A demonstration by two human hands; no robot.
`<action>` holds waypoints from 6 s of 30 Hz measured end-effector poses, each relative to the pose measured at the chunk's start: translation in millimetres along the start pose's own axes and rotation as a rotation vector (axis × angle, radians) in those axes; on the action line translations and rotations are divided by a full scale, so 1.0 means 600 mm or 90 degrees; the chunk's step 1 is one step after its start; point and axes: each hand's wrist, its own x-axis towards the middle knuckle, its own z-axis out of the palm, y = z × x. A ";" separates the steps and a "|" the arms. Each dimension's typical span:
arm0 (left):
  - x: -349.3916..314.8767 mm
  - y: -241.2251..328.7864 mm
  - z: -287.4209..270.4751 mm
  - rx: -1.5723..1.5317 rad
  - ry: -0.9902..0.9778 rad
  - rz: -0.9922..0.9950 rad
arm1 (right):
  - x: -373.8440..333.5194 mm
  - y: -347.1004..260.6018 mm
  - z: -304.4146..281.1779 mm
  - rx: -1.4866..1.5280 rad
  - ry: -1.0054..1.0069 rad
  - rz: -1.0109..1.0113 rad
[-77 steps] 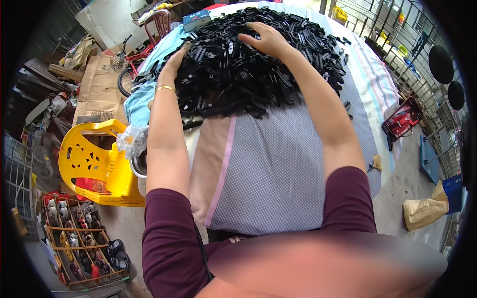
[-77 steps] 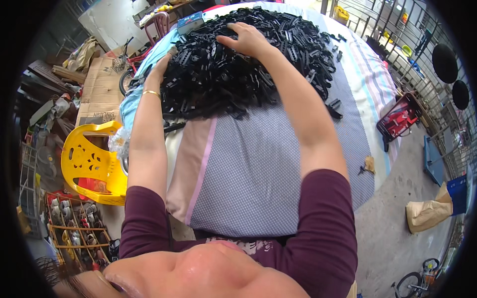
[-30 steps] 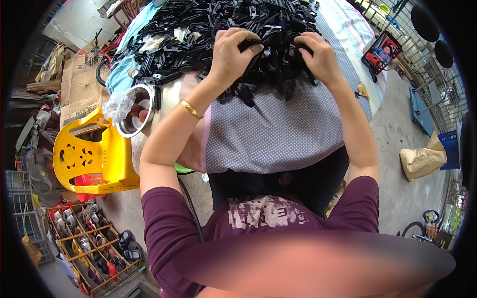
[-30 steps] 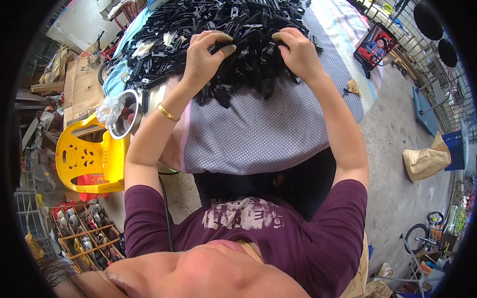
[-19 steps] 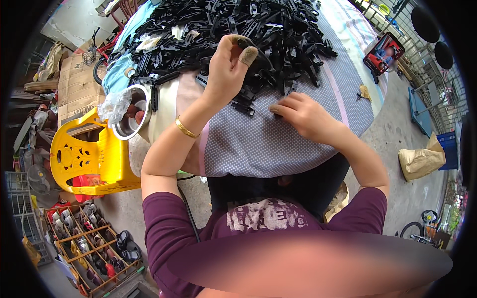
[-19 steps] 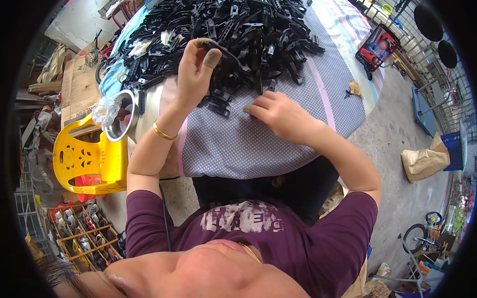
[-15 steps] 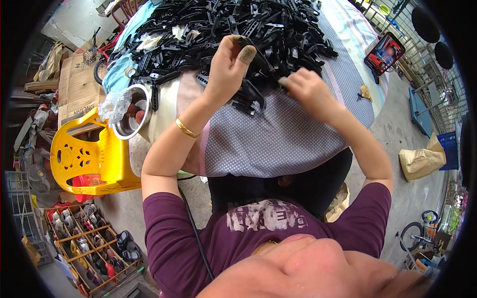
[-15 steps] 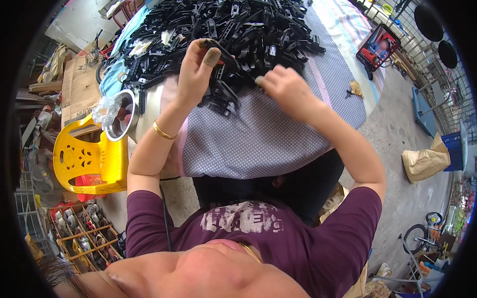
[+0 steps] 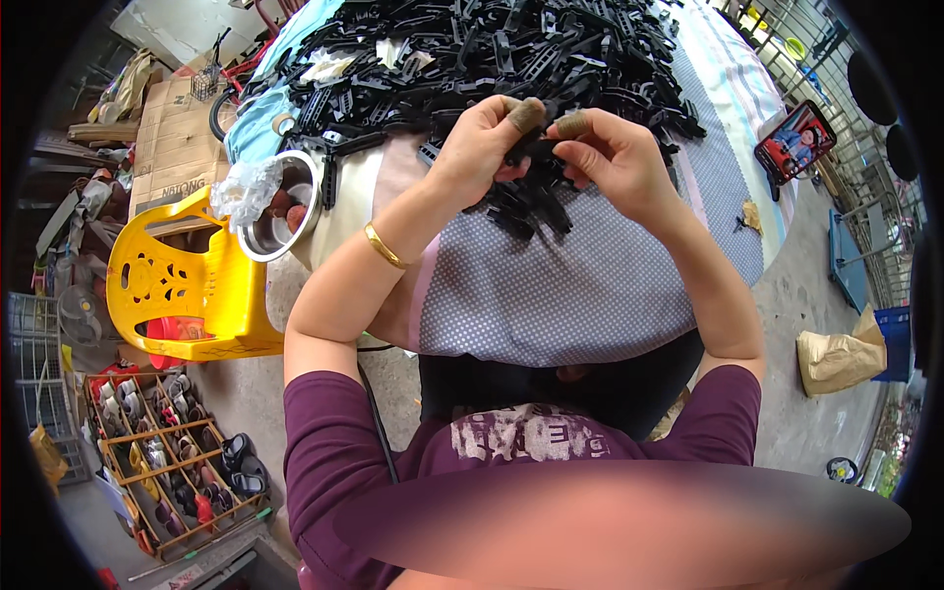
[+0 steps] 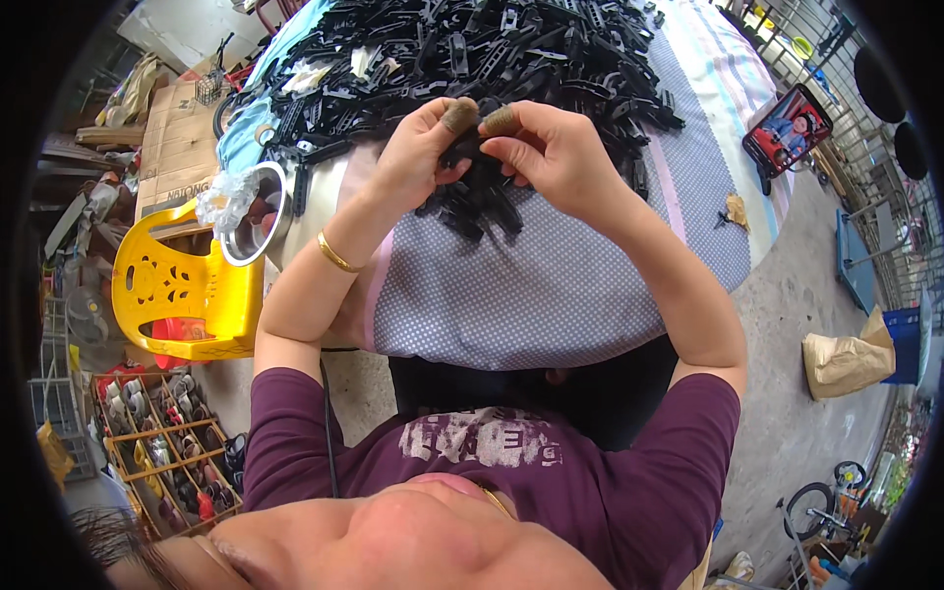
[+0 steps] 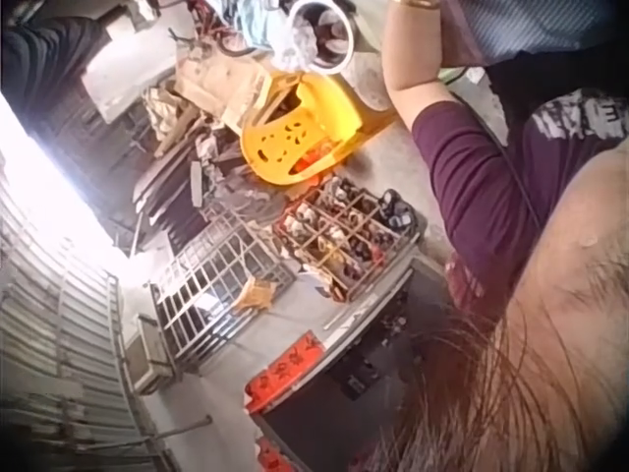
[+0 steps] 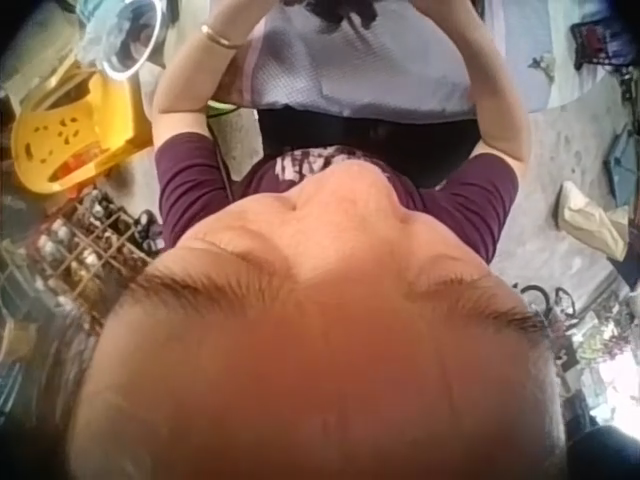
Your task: Assembling small black plastic components by snapping pieces together.
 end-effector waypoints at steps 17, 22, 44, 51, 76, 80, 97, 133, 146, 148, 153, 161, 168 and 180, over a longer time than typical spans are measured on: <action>-0.029 0.013 0.009 0.323 -0.077 0.149 | -0.012 0.023 -0.005 -0.348 0.126 -0.298; -0.037 0.015 0.015 0.446 -0.024 0.306 | -0.012 -0.012 -0.029 -0.480 0.134 -0.273; -0.056 -0.009 0.016 0.879 -0.371 0.482 | -0.021 0.030 -0.032 -0.635 -0.016 -0.128; -0.041 -0.023 0.015 0.840 -0.141 0.533 | -0.014 0.013 -0.036 -0.516 0.058 -0.150; -0.041 0.001 0.021 0.310 -0.032 0.313 | -0.019 -0.013 -0.025 -0.492 0.150 -0.300; -0.049 0.001 0.026 0.387 -0.024 0.386 | -0.023 -0.002 -0.033 -0.277 -0.036 -0.112; -0.014 0.071 -0.081 0.677 -0.187 0.207 | -0.031 -0.026 -0.023 -0.317 -0.442 -0.101; -0.026 -0.004 0.004 -0.092 -0.084 0.028 | -0.012 0.023 -0.002 -0.424 0.146 -0.357; -0.037 0.008 0.010 0.291 -0.087 0.270 | -0.019 0.002 -0.012 -0.151 0.029 -0.065; -0.042 0.007 0.012 0.338 -0.082 0.273 | -0.024 -0.003 -0.014 -0.176 0.019 -0.069; -0.034 0.017 0.009 0.333 -0.158 0.268 | -0.024 -0.006 -0.019 -0.220 0.030 -0.120; -0.039 0.091 -0.116 1.003 -0.169 0.258 | -0.015 -0.008 -0.036 -0.259 -0.486 0.044; -0.033 0.069 -0.110 1.038 -0.197 0.193 | -0.017 0.006 0.072 -0.448 -0.274 -0.265; -0.020 0.033 -0.047 0.707 -0.105 0.277 | -0.017 0.016 0.024 -0.451 -0.084 -0.224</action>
